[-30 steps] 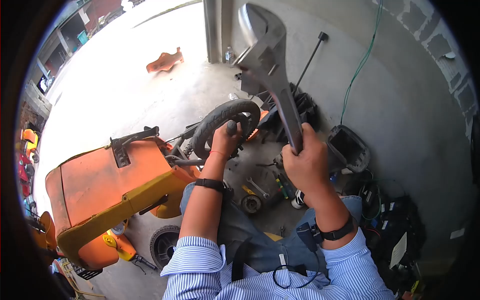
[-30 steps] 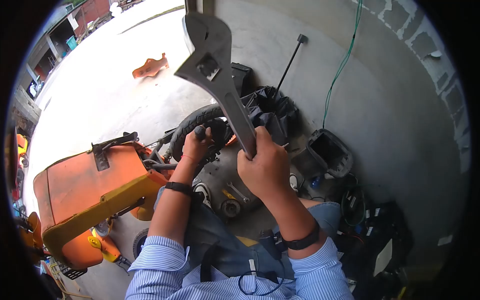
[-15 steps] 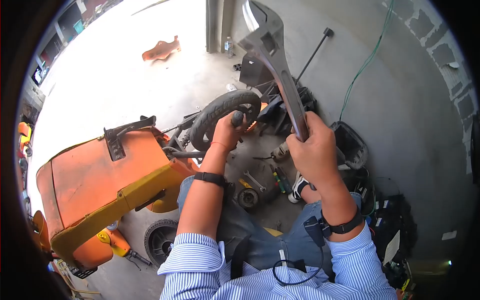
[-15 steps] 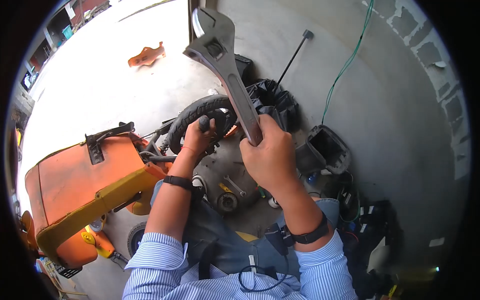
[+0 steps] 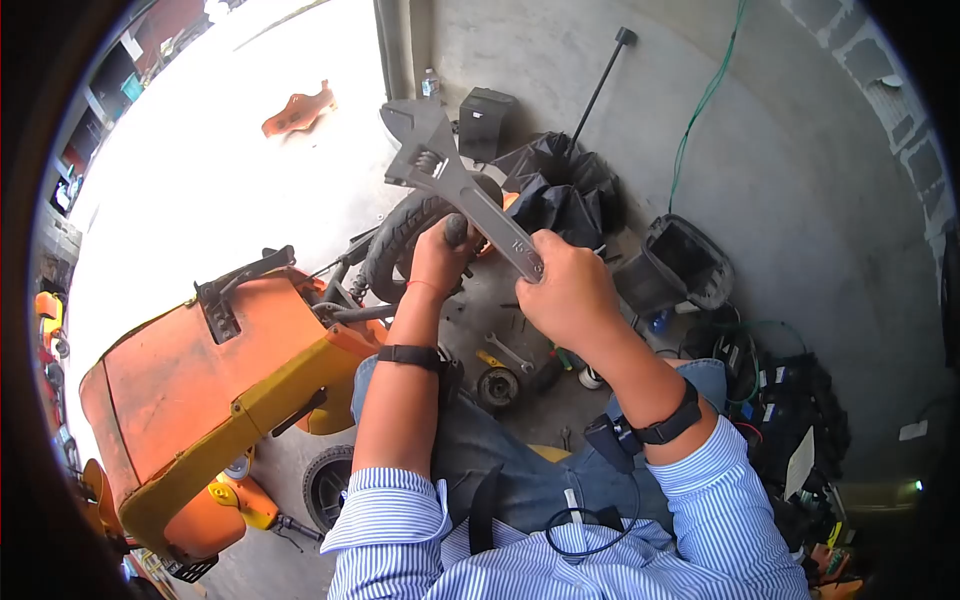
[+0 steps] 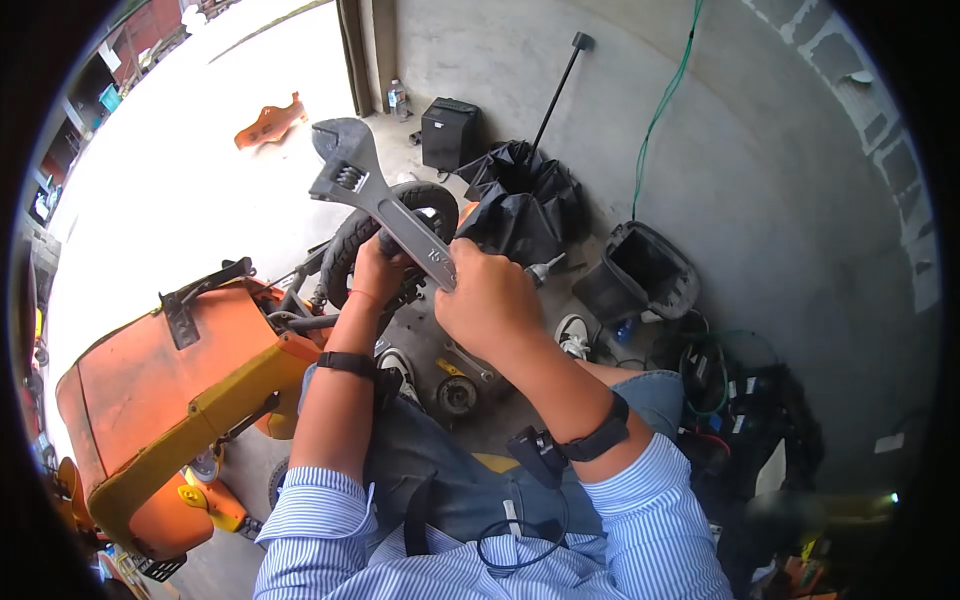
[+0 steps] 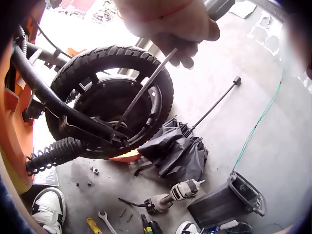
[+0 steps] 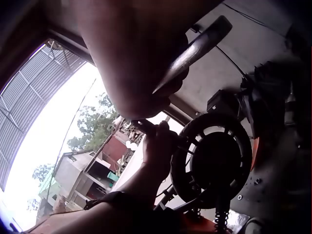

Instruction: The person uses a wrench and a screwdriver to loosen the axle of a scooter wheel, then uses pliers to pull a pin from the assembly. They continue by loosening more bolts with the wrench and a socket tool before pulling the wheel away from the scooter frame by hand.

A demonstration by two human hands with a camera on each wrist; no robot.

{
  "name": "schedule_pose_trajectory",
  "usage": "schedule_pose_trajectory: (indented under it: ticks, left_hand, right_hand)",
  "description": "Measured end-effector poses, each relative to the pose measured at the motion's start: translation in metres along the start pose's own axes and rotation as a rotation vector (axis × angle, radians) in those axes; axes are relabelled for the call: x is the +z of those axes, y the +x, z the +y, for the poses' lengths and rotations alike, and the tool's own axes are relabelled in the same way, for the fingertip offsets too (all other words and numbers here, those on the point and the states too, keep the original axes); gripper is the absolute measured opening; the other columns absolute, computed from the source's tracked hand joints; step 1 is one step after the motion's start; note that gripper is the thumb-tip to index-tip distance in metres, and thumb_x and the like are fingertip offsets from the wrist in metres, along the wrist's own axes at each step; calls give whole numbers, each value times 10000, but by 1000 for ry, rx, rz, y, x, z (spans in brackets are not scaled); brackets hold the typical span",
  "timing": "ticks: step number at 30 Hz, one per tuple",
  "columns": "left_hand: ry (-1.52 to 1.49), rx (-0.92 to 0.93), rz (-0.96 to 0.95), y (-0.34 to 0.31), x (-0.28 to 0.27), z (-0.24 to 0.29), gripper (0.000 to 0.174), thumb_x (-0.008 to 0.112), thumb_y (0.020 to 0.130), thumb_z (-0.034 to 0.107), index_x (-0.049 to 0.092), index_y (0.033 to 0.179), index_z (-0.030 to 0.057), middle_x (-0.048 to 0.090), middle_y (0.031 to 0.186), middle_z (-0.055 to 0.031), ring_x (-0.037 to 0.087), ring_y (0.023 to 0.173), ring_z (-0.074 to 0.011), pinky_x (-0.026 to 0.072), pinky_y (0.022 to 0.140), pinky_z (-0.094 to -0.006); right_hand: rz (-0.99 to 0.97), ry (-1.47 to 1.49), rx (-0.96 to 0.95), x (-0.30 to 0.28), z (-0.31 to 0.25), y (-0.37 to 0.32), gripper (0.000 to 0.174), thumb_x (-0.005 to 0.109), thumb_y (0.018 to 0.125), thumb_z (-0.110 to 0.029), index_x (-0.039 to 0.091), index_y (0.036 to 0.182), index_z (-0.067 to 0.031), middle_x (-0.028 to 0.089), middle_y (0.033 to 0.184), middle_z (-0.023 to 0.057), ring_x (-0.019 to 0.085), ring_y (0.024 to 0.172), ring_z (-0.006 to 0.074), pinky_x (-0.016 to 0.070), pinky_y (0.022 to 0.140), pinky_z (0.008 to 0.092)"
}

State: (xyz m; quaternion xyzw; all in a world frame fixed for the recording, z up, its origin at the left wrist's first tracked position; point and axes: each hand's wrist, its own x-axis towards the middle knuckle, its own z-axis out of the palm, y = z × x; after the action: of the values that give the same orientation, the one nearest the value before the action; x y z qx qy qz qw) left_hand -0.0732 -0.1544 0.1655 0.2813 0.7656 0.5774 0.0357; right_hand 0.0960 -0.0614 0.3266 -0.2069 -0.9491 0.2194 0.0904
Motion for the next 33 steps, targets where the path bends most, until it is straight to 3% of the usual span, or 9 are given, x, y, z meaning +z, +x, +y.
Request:
schedule_pose_trajectory:
  ticks: [6, 9, 13, 15, 17, 19, 28, 32, 33]
  left_hand:
    - [33, -74, 12, 6, 0, 1, 243, 652, 901, 252, 660, 895, 9, 660, 799, -197, 637, 733, -368, 513, 701, -393]
    - [43, -91, -2, 7, 2, -1, 245, 653, 902, 253, 662, 914, 8, 671, 815, -195, 649, 751, -362, 517, 716, -388]
    - [-87, -70, -37, 10, 1, -5, 249, 650, 907, 260, 670, 955, 17, 685, 841, -186, 671, 783, -341, 522, 743, -380]
    - [-20, -22, -38, 8, -3, -2, 252, 648, 910, 266, 672, 961, 20, 686, 843, -184, 674, 787, -338, 522, 745, -380]
    - [47, 23, -37, 12, -6, 0, 256, 646, 912, 271, 674, 968, 23, 686, 844, -183, 677, 792, -334, 522, 748, -381]
    - [15, -82, -48, 12, -1, 1, 253, 644, 915, 271, 678, 975, 28, 691, 852, -183, 678, 801, -338, 523, 753, -382]
    - [22, -94, -54, 18, 1, 7, 294, 632, 922, 298, 686, 1032, 31, 701, 888, -188, 690, 842, -339, 527, 772, -376]
    - [52, -98, -36, 20, 2, 10, 271, 652, 904, 270, 683, 1015, 25, 697, 862, -191, 693, 805, -323, 528, 754, -372]
    - [74, -87, -37, 21, 1, 10, 260, 658, 898, 257, 682, 1009, 24, 696, 854, -192, 694, 793, -320, 527, 746, -372]
  right_hand:
    - [327, 253, -235, -62, -37, 2, 149, 639, 777, -78, 555, 886, -21, 653, 712, 213, 667, 721, 421, 535, 639, 494]
    - [387, 246, -226, -52, -35, 2, 157, 635, 782, -98, 556, 892, -19, 659, 715, 205, 659, 692, 434, 532, 626, 501]
    - [194, 65, -86, 13, 7, 6, 174, 626, 789, -123, 577, 909, -8, 670, 747, 210, 660, 741, 441, 534, 669, 501]
    - [-175, 219, 114, 30, 18, 10, 194, 616, 786, -137, 601, 924, -2, 679, 790, 222, 658, 808, 446, 530, 728, 494]
    - [-127, 203, 135, 26, 20, 15, 204, 615, 785, -137, 612, 937, -1, 680, 808, 228, 657, 835, 442, 526, 747, 485]
    - [-87, 192, 170, 15, 15, 11, 215, 614, 783, -137, 624, 950, -1, 681, 825, 234, 656, 862, 437, 523, 766, 476]
    - [239, 425, -78, -69, -32, 13, 189, 615, 790, -87, 596, 963, -14, 671, 773, 227, 663, 779, 431, 531, 683, 474]
    - [275, 265, -98, -23, -13, 17, 260, 635, 800, -105, 559, 1037, -31, 674, 756, 206, 671, 763, 426, 539, 692, 493]
    - [125, 135, -12, -8, 0, 16, 318, 655, 795, -137, 560, 1082, -37, 679, 798, 227, 671, 809, 424, 540, 732, 494]
